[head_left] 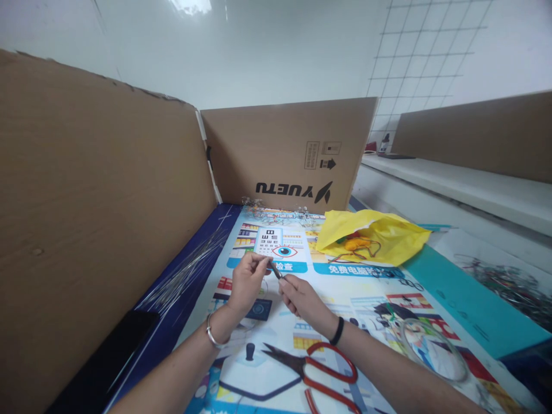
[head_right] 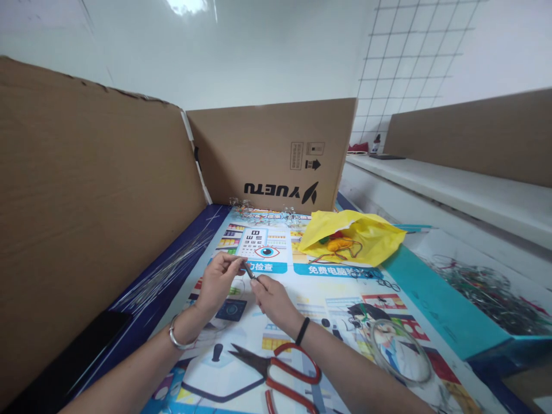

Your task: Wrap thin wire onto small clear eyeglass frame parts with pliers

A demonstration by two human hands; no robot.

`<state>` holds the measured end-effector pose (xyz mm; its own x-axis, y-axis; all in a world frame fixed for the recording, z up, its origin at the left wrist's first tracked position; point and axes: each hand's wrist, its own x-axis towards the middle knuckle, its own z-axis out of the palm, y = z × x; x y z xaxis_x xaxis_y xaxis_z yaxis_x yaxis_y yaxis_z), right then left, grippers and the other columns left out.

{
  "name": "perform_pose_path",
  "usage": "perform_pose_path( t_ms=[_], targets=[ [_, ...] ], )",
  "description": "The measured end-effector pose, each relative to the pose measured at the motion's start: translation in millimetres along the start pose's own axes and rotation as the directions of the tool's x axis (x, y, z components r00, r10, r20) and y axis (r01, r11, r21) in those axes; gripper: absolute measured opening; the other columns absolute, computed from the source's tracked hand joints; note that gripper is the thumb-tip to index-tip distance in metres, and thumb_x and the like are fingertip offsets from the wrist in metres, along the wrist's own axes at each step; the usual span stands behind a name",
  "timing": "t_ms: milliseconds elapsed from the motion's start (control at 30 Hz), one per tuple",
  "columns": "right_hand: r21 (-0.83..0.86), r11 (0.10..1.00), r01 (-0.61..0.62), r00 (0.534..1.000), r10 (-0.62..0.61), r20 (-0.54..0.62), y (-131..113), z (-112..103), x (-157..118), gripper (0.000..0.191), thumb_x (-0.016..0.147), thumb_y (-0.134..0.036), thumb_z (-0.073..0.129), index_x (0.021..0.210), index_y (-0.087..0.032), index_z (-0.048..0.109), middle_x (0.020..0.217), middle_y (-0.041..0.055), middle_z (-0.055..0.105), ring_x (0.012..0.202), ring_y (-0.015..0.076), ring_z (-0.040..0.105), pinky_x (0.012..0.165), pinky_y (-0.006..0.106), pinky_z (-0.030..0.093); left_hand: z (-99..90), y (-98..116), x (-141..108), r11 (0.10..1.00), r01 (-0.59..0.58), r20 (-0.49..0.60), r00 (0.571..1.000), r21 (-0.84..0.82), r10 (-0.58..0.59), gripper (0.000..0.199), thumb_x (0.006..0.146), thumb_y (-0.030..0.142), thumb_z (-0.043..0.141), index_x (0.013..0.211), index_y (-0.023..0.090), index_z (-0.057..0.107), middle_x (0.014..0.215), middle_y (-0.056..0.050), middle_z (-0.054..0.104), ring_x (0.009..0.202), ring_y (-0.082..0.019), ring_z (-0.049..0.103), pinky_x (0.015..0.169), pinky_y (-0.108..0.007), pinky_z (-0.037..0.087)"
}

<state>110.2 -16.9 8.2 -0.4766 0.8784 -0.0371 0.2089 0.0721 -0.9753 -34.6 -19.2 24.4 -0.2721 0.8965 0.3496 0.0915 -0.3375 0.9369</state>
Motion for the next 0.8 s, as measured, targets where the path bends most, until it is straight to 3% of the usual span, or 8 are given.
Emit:
perform_pose_path(
  t_ms=[200,433,567,667,800],
  targets=[
    [-0.119,0.991,0.068,0.997,-0.071,-0.020,0.9,-2.3,1.1,0.034,0.086,-0.046,0.035,0.066,-0.020,0.040,0.049,-0.0052,0.040,0.042,0.0070,0.035,0.042,0.019,0.027,-5.5,3.3,4.0,0.998,-0.022,0.027,0.999,0.050,0.021,0.013,0.075,0.029,0.058,0.075,0.016,0.057,0.067,0.000,0.063,0.062,-0.012,0.060,0.060,-0.024,0.048],
    [-0.345,0.909,0.233,0.969,-0.245,0.010,-0.8,-12.0,1.0,0.036,0.086,-0.047,0.035,0.062,-0.019,0.037,0.056,-0.0034,0.039,0.053,0.0096,0.037,0.049,0.021,0.028,-11.6,2.4,10.7,1.000,0.000,0.119,0.993,-0.027,0.003,0.012,0.074,0.027,0.058,0.073,0.016,0.054,0.062,0.000,0.063,0.057,-0.012,0.059,0.057,-0.024,0.048],
    [-0.417,0.870,0.264,0.959,-0.281,0.022,-4.3,-15.7,0.6,0.034,0.086,-0.044,0.036,0.063,-0.019,0.037,0.057,-0.0033,0.039,0.056,0.0101,0.037,0.051,0.022,0.027,-13.9,4.4,13.3,0.998,0.032,0.158,0.987,-0.056,-0.023,0.012,0.073,0.026,0.058,0.071,0.016,0.051,0.063,0.000,0.064,0.056,-0.011,0.060,0.056,-0.023,0.048],
    [-0.411,0.876,0.252,0.965,-0.261,0.035,-3.4,-16.5,0.6,0.034,0.085,-0.044,0.037,0.062,-0.019,0.036,0.057,-0.0032,0.039,0.055,0.0099,0.037,0.049,0.021,0.027,-17.5,11.0,16.4,0.988,0.135,0.221,0.968,-0.073,-0.116,0.015,0.071,0.027,0.061,0.069,0.016,0.050,0.062,-0.001,0.064,0.056,-0.012,0.061,0.056,-0.025,0.049],
    [-0.266,0.944,0.195,0.981,-0.191,0.040,0.2,-16.2,2.1,0.034,0.086,-0.045,0.036,0.065,-0.019,0.039,0.056,-0.0039,0.040,0.050,0.0082,0.037,0.046,0.020,0.028,-24.6,20.4,21.5,0.966,0.244,0.338,0.919,-0.079,-0.205,0.018,0.071,0.030,0.061,0.075,0.015,0.054,0.072,-0.005,0.067,0.066,-0.015,0.064,0.063,-0.028,0.050]
  ],
)
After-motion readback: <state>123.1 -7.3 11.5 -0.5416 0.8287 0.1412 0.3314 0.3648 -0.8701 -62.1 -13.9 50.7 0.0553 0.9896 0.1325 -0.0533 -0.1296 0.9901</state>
